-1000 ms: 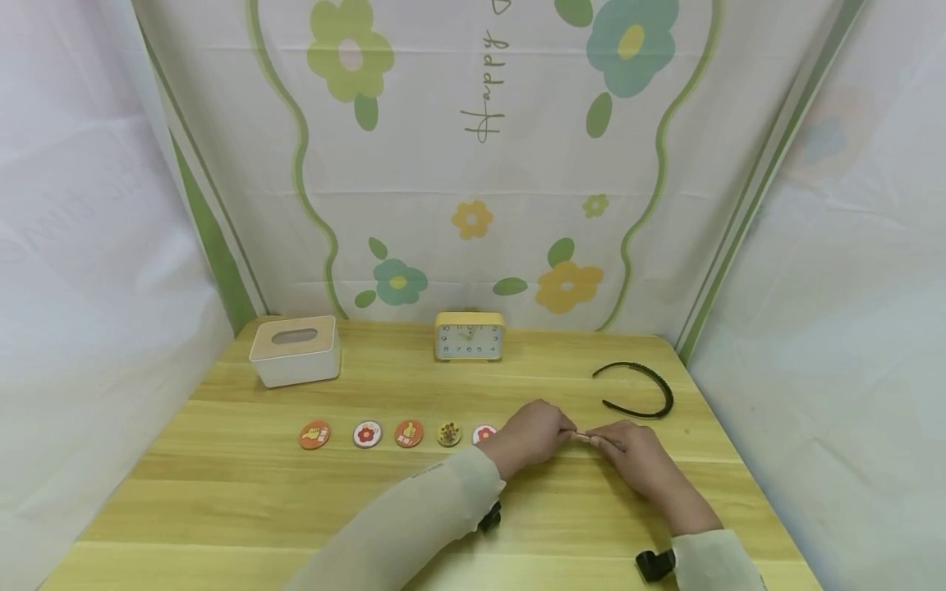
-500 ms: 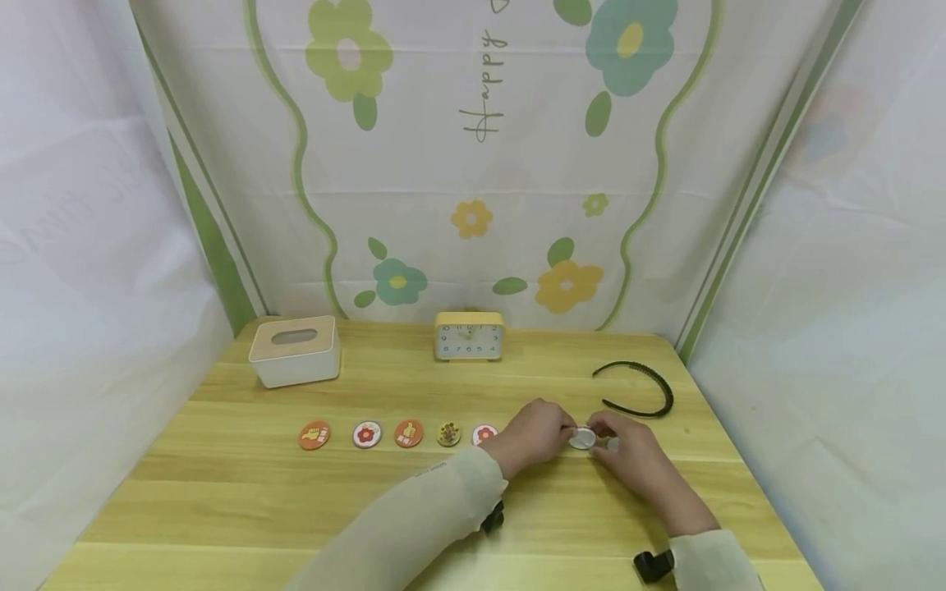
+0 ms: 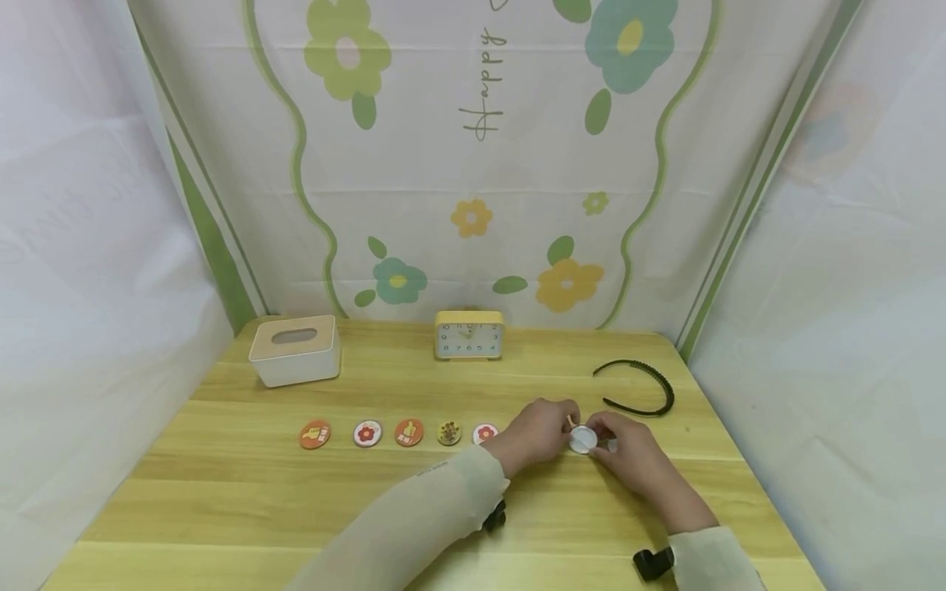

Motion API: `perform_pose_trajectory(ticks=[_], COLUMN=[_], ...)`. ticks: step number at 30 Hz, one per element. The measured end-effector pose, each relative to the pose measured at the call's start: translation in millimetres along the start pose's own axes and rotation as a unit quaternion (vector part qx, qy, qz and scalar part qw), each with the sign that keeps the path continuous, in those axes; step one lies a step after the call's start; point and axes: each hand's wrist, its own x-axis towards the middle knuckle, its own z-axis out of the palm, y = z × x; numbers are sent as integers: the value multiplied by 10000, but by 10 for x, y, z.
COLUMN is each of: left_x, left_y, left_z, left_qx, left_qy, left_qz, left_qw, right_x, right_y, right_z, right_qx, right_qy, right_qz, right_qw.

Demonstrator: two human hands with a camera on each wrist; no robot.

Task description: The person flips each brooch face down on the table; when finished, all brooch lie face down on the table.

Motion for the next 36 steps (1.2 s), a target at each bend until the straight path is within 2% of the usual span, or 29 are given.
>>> perform_pose_trajectory(ticks=[4, 15, 23, 36], left_x=[-6, 9, 18, 2], left_y=[3, -4, -8, 13], left_z=[18, 69, 78, 47], left_qx=[131, 348, 567, 655], left_qy=[-76, -237, -366, -452], left_qz=[167, 139, 395, 396], left_qw=[9997, 9990, 9969, 9960], right_x=[-2, -31, -25, -3], right_y=[10, 33, 41, 35], right_z=[-1, -54, -65, -89], right_qx=[-97, -183, -280, -375], right_qy=[62, -275, -376, -633], right_qz=[-38, -110, -358, -489], right_qw=[9999, 9994, 9983, 9961])
